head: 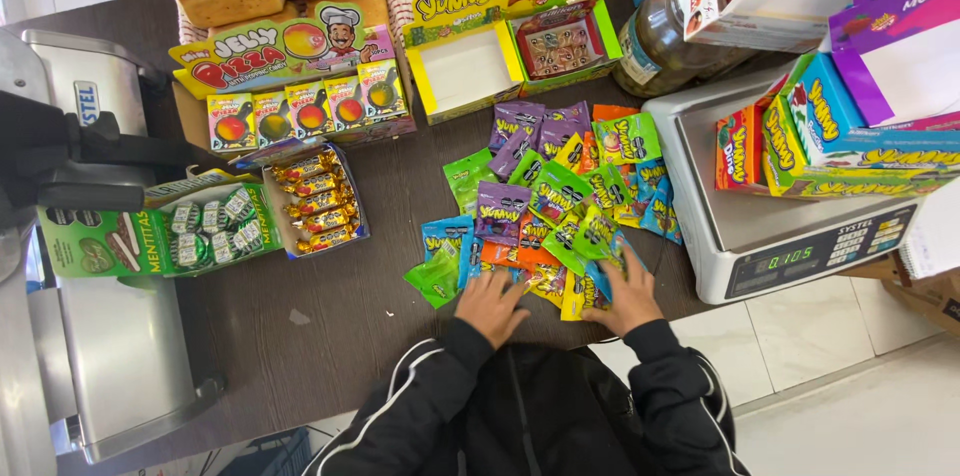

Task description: The person organizes candy packets by hand on a counter, moving them into different containers and boxes.

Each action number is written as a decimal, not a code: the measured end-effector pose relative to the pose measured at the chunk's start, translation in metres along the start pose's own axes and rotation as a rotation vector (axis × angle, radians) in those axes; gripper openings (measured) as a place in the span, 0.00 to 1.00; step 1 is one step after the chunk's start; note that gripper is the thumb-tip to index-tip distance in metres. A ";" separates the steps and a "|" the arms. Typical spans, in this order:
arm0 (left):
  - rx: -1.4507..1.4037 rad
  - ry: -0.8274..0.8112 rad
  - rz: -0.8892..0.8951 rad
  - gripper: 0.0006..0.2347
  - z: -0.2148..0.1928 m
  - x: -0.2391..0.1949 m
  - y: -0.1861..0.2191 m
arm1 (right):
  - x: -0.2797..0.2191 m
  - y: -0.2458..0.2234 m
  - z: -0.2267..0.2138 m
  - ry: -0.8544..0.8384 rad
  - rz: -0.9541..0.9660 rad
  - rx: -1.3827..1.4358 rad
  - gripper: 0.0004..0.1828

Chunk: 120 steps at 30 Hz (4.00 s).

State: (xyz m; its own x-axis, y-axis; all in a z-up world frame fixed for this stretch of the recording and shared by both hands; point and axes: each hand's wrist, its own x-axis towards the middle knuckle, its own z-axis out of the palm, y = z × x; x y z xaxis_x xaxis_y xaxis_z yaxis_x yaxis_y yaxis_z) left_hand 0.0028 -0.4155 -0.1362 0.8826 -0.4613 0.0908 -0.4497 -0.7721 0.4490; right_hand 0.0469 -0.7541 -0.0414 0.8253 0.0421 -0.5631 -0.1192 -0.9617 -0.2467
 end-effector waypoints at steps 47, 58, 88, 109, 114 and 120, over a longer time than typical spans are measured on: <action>-1.170 0.389 -0.512 0.20 -0.159 0.072 -0.032 | 0.138 -0.115 0.009 -0.449 -0.314 1.672 0.26; -1.084 0.441 -0.510 0.17 -0.170 0.141 -0.108 | 0.195 -0.150 -0.136 -0.416 -0.525 1.569 0.18; 0.428 0.115 -0.426 0.07 -0.145 0.405 -0.334 | 0.460 -0.260 -0.216 0.255 -0.797 0.219 0.10; 0.474 0.406 -0.170 0.01 -0.075 0.298 -0.219 | 0.434 -0.262 -0.178 0.726 -0.829 -0.249 0.19; 0.547 0.455 -0.172 0.04 -0.069 0.283 -0.226 | 0.420 -0.271 -0.174 0.715 -0.761 -0.225 0.05; 0.532 0.434 -0.180 0.04 -0.075 0.271 -0.221 | 0.434 -0.262 -0.159 0.642 -0.705 -0.091 0.07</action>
State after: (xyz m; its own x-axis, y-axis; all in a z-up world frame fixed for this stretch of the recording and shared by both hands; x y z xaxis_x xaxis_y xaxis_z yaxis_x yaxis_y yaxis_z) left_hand 0.3513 -0.3372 -0.1445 0.8746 -0.1762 0.4517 -0.2001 -0.9798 0.0053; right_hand 0.5242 -0.5267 -0.0955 0.8390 0.4894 0.2379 0.5421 -0.7900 -0.2864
